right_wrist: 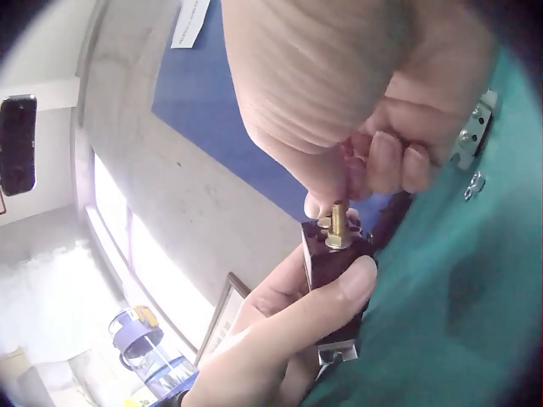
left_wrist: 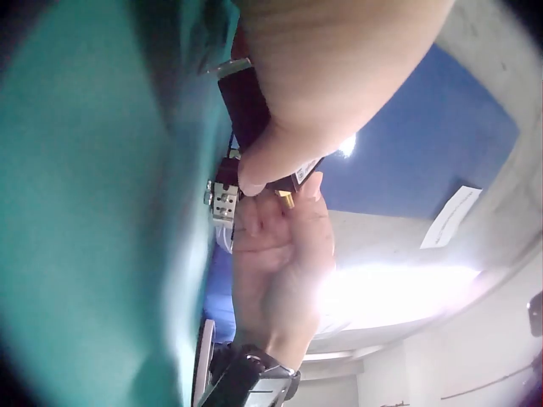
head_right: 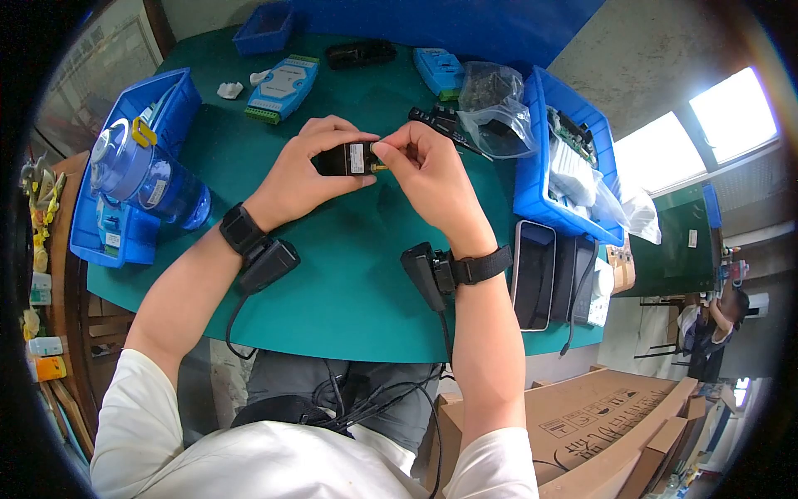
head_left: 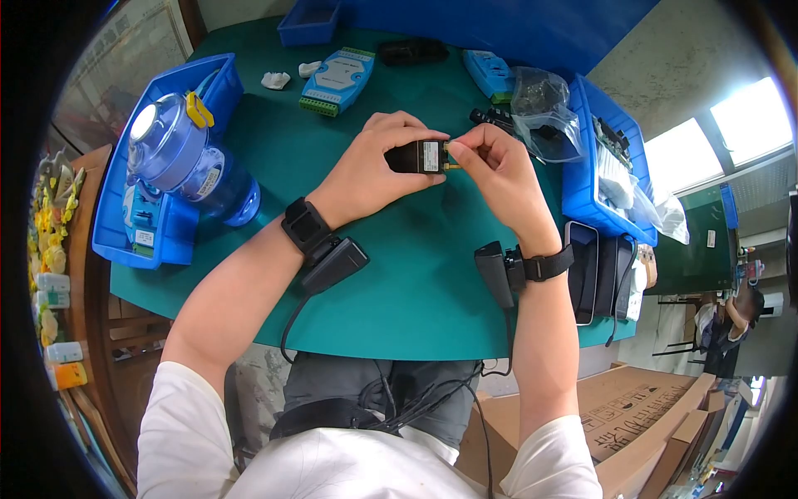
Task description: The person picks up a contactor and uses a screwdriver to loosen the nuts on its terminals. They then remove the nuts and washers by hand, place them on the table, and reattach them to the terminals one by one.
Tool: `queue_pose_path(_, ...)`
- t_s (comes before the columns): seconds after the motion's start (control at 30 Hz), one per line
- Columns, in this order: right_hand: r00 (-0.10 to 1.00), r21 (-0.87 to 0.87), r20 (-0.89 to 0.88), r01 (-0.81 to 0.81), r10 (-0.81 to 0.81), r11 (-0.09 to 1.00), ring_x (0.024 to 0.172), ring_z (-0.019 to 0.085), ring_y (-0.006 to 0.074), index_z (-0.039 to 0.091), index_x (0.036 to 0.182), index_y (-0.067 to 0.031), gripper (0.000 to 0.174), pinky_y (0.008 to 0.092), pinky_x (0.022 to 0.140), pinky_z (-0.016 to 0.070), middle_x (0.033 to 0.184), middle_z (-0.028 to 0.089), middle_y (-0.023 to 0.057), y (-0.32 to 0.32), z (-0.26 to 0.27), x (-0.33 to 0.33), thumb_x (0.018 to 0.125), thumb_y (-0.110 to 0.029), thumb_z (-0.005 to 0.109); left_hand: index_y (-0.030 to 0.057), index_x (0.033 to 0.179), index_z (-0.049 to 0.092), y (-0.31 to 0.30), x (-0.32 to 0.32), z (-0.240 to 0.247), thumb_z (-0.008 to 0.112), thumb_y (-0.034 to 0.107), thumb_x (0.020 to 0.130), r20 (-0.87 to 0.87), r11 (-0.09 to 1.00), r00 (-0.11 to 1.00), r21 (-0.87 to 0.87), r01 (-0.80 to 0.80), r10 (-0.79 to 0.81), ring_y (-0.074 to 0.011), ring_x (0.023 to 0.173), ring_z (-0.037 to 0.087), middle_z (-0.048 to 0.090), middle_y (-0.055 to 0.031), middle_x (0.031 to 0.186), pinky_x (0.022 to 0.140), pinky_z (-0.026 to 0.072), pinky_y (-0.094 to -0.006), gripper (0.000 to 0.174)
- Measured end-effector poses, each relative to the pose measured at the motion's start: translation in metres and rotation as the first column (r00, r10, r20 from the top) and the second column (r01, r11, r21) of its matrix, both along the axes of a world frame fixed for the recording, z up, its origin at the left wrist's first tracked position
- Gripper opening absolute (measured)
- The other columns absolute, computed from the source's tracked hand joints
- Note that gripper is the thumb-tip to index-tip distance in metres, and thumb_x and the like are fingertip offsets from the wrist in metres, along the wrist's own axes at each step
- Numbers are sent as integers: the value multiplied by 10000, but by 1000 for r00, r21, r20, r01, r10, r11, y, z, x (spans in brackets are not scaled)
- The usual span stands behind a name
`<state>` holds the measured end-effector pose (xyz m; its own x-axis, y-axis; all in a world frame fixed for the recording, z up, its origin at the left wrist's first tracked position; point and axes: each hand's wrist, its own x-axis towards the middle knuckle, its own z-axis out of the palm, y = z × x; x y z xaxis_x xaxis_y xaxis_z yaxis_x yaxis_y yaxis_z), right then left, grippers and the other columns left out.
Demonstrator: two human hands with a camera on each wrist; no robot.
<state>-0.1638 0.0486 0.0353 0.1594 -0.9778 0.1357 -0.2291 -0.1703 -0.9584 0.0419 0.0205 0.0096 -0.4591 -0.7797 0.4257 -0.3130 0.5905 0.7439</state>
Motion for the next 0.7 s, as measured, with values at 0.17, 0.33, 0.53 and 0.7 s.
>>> queue_pose_path(0.17,1000,-27,-10,-15,15,1000,685,435,34,630,918,6,115,215,590,356,763,573,-28,4,5,2,959,-96,663,119,1194,709,0,1,2,855,207,731,-28,998,999,57,39,-38,-246,1110,545,627,-74,1105,976,450,-355,494)
queue_pose_path(0.33,995,-140,-101,-15,1,990,670,439,57,615,915,25,102,235,585,374,748,572,11,3,3,3,938,-58,669,107,1194,705,-2,3,1,849,188,736,-53,995,996,65,72,-69,-240,1081,545,628,-71,1100,968,448,-350,487)
queue_pose_path(0.53,987,-242,-159,-30,-10,970,662,448,91,603,909,21,92,257,591,393,741,565,40,4,4,4,914,-35,676,83,1202,698,-3,4,0,845,172,743,-84,991,990,68,115,-109,-228,1057,553,645,-74,1072,970,444,-341,490)
queue_pose_path(0.7,986,-270,-168,-31,-16,962,670,458,90,605,912,16,98,256,600,400,744,563,30,4,4,2,915,-41,684,69,1211,691,-2,3,-2,844,176,759,-97,989,987,73,132,-124,-210,1069,569,660,-72,1096,963,455,-339,489)
